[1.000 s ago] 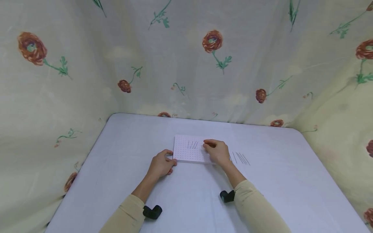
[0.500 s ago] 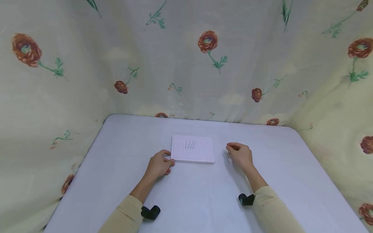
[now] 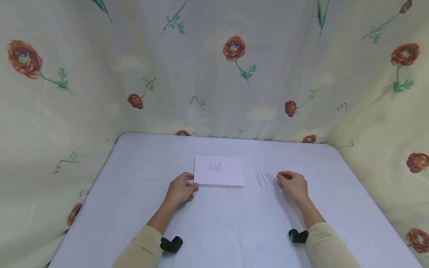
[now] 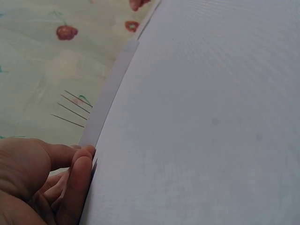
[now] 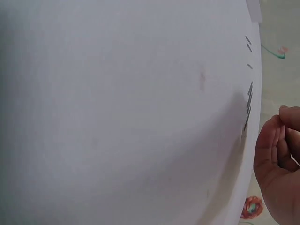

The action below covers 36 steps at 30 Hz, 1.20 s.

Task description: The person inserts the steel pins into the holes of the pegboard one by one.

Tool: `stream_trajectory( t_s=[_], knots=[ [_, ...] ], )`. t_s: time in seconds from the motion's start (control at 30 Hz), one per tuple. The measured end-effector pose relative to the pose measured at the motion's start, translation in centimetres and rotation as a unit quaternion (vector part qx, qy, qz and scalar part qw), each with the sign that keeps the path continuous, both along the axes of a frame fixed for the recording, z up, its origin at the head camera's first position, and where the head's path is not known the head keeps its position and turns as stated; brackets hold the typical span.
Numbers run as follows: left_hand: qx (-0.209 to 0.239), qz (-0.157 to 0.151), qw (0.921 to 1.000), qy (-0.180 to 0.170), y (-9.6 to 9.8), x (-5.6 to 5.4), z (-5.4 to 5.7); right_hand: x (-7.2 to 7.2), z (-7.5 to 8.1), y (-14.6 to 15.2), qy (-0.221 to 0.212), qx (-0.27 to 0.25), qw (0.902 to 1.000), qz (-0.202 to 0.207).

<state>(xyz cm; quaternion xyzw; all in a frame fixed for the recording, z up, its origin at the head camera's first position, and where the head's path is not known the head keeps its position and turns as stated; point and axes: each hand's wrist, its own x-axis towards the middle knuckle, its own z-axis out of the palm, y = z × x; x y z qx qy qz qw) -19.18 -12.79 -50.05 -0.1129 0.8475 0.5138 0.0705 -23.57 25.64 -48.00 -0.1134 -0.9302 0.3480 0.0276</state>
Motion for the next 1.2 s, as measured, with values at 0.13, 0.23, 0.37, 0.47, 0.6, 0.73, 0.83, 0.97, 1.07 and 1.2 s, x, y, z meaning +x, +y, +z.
stream_trajectory(
  t_s=[0.13,0.23,0.37,0.47,0.6,0.73,0.83,0.97,1.07,1.2],
  knots=[
    [0.003,-0.003,1.0000,-0.003,0.0,0.1,-0.1,0.3,-0.3,0.7,-0.026,0.012,0.9996,0.000],
    [0.010,0.000,0.9999,0.000,-0.1,0.2,-0.2,0.6,-0.5,1.1,-0.046,0.033,0.9983,0.011],
    [0.017,0.003,0.9998,0.007,0.0,0.2,-0.2,0.8,-0.3,1.3,-0.057,0.062,0.9961,0.024],
    [0.017,-0.001,0.9998,0.005,0.1,0.4,-0.2,0.8,-0.2,1.4,-0.056,0.086,0.9941,0.034],
    [0.018,-0.003,0.9998,-0.005,0.2,0.6,-0.3,0.8,-0.2,1.4,-0.058,0.117,0.9902,0.049],
    [0.019,-0.002,0.9998,0.002,0.1,0.6,-0.3,0.7,-0.1,1.2,-0.070,0.121,0.9888,0.051],
    [0.017,-0.001,0.9998,0.009,0.0,0.5,-0.3,0.6,0.0,0.9,-0.078,0.124,0.9878,0.053],
    [0.011,-0.002,0.9999,0.009,-0.2,0.2,-0.4,0.4,0.1,0.5,-0.075,0.138,0.9859,0.059],
    [0.009,-0.004,0.9999,0.009,-0.3,0.1,-0.3,0.3,0.2,0.2,-0.073,0.144,0.9852,0.059],
    [0.011,-0.006,0.9999,0.011,-0.2,0.1,-0.1,0.4,0.3,-0.3,-0.079,0.149,0.9839,0.059]
  ],
)
